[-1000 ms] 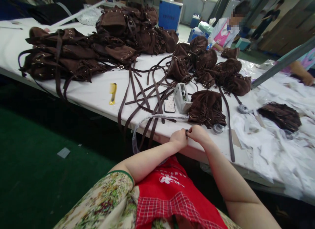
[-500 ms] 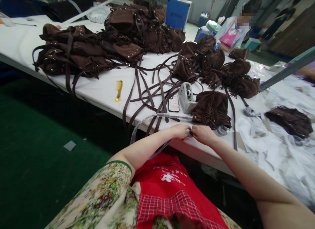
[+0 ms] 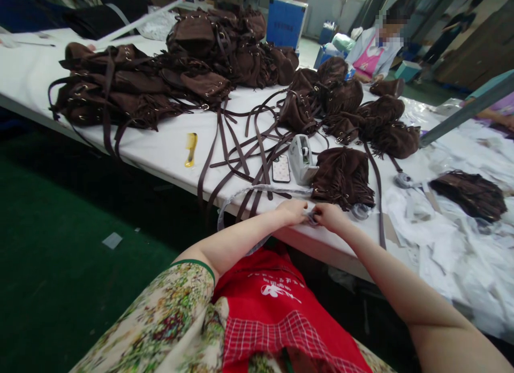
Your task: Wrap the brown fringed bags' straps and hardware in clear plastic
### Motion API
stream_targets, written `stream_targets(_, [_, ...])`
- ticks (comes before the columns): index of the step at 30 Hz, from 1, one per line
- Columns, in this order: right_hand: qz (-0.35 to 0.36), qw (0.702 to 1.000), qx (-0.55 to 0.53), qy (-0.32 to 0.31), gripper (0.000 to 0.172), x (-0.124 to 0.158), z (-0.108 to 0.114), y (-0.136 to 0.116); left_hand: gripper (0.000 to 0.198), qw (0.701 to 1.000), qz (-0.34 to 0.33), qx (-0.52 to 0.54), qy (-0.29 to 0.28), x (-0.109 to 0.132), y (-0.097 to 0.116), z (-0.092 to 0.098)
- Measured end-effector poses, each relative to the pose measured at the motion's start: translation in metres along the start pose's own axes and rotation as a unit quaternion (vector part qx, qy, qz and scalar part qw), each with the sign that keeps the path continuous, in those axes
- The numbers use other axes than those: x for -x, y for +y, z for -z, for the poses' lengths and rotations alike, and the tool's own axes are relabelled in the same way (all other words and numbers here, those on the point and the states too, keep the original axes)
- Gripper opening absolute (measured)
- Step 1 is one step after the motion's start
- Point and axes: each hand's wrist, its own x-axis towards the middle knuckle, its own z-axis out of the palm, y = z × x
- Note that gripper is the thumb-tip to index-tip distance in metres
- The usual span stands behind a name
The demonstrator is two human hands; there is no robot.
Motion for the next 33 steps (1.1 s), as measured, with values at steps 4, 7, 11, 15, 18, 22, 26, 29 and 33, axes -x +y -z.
stream_targets(4, [0.130, 0.991, 0.040, 0.002, 0.014, -0.004, 0.004, -0.001, 0.026, 0.990, -0.137, -0.034, 0.021, 0.002, 0.002, -0.001])
stream_targets(7, [0.173, 0.983, 0.048, -0.029, 0.015, -0.009, 0.009, -0.002, 0.021, 0.992, -0.122, -0.034, 0.002, 0.002, 0.003, -0.007])
stream_targets(11, [0.103, 0.993, 0.023, -0.058, 0.019, -0.011, 0.014, -0.006, 0.020, 0.998, -0.050, 0.019, 0.017, 0.003, 0.006, -0.018])
stream_targets(15, [-0.065, 0.994, 0.016, -0.089, 0.012, -0.003, 0.010, -0.016, 0.021, 0.998, 0.026, 0.045, 0.033, 0.005, 0.015, -0.030])
stream_targets(18, [-0.089, 0.993, -0.001, -0.079, 0.017, 0.006, 0.004, -0.021, 0.024, 0.996, 0.046, 0.067, 0.033, 0.006, 0.016, -0.033])
stream_targets(22, [-0.066, 0.997, 0.012, -0.026, 0.016, 0.014, 0.000, -0.022, 0.041, 0.997, 0.004, 0.074, 0.025, 0.008, 0.003, -0.023])
stream_targets(26, [0.023, 0.999, 0.011, -0.036, 0.014, 0.013, 0.005, -0.015, 0.035, 0.998, -0.061, 0.033, 0.009, 0.010, -0.012, -0.010])
stream_targets(29, [0.130, 0.989, 0.028, -0.060, 0.016, 0.010, 0.009, -0.009, 0.026, 0.996, -0.083, 0.014, -0.005, 0.011, -0.012, -0.010])
stream_targets(33, [0.145, 0.988, 0.032, -0.042, 0.018, 0.010, 0.007, -0.009, 0.023, 0.998, -0.054, 0.002, 0.012, 0.012, 0.004, -0.022])
